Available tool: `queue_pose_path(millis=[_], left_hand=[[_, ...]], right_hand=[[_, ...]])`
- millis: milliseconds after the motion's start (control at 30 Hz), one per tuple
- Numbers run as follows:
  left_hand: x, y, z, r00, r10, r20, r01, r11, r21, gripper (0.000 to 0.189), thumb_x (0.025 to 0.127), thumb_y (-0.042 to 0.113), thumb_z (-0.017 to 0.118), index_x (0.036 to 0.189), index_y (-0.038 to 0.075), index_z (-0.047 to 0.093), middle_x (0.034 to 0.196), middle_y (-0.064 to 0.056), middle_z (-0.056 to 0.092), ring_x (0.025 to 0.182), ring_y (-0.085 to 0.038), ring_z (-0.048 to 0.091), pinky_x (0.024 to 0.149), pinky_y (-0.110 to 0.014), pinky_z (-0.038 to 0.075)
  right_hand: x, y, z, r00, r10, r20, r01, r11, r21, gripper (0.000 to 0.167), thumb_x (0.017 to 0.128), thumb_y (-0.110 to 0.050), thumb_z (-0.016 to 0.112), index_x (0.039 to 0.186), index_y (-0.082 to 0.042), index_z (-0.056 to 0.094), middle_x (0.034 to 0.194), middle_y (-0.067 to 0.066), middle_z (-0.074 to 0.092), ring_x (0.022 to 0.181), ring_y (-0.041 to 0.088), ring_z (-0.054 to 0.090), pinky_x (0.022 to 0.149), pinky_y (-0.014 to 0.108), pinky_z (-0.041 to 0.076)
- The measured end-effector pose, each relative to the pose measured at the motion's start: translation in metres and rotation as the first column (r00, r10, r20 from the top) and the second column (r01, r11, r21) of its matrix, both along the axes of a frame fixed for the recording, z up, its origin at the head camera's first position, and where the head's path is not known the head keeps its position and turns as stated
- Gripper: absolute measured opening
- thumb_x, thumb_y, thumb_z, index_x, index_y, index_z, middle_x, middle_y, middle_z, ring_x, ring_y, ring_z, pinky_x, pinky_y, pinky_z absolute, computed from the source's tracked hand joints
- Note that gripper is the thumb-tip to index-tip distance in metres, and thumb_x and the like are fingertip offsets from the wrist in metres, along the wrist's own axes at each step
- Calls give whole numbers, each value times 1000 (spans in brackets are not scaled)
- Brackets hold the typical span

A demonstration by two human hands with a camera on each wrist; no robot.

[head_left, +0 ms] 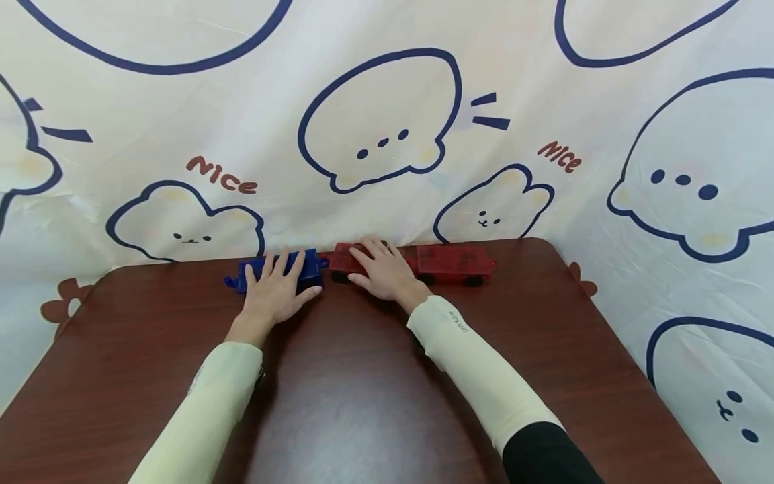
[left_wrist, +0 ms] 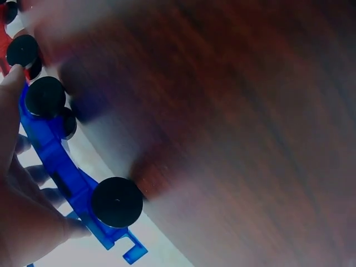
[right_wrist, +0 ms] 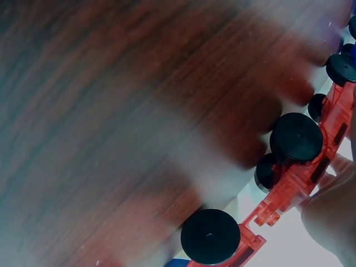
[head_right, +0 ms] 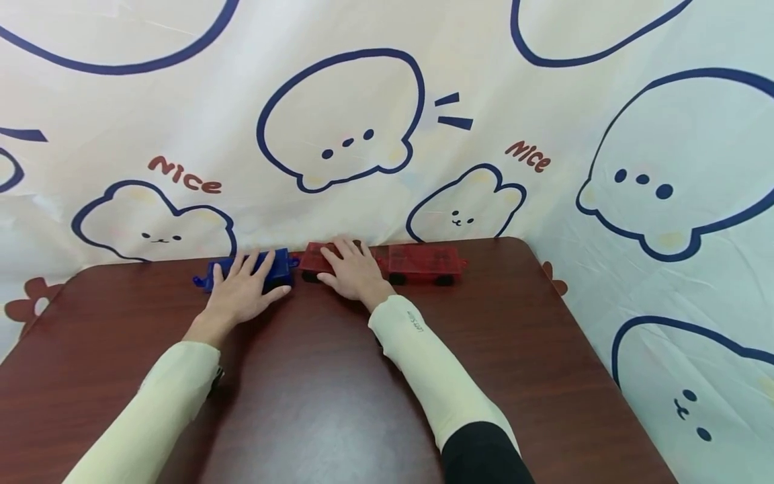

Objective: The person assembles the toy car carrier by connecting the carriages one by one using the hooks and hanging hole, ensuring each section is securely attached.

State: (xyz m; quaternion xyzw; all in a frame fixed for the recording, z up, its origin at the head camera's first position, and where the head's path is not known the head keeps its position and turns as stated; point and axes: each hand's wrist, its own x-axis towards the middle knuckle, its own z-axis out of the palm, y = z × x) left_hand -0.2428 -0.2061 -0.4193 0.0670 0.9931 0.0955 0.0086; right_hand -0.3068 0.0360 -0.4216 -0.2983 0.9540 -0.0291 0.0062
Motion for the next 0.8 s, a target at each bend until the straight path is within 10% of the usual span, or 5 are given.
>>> queue_pose_path(millis=[800], left_hand=[[-6, 0, -2, 999, 16, 30, -16, 1000, -12, 79, 103, 53, 48, 163, 11, 18, 166, -28, 7, 150, -52, -1, 110, -76, -6]], right_hand=[[-1, -8, -7, 999, -24, -29, 25, 999, 40, 64, 106, -55, 39, 161, -22, 33, 166, 5, 25, 154, 24, 17, 123, 54, 11]])
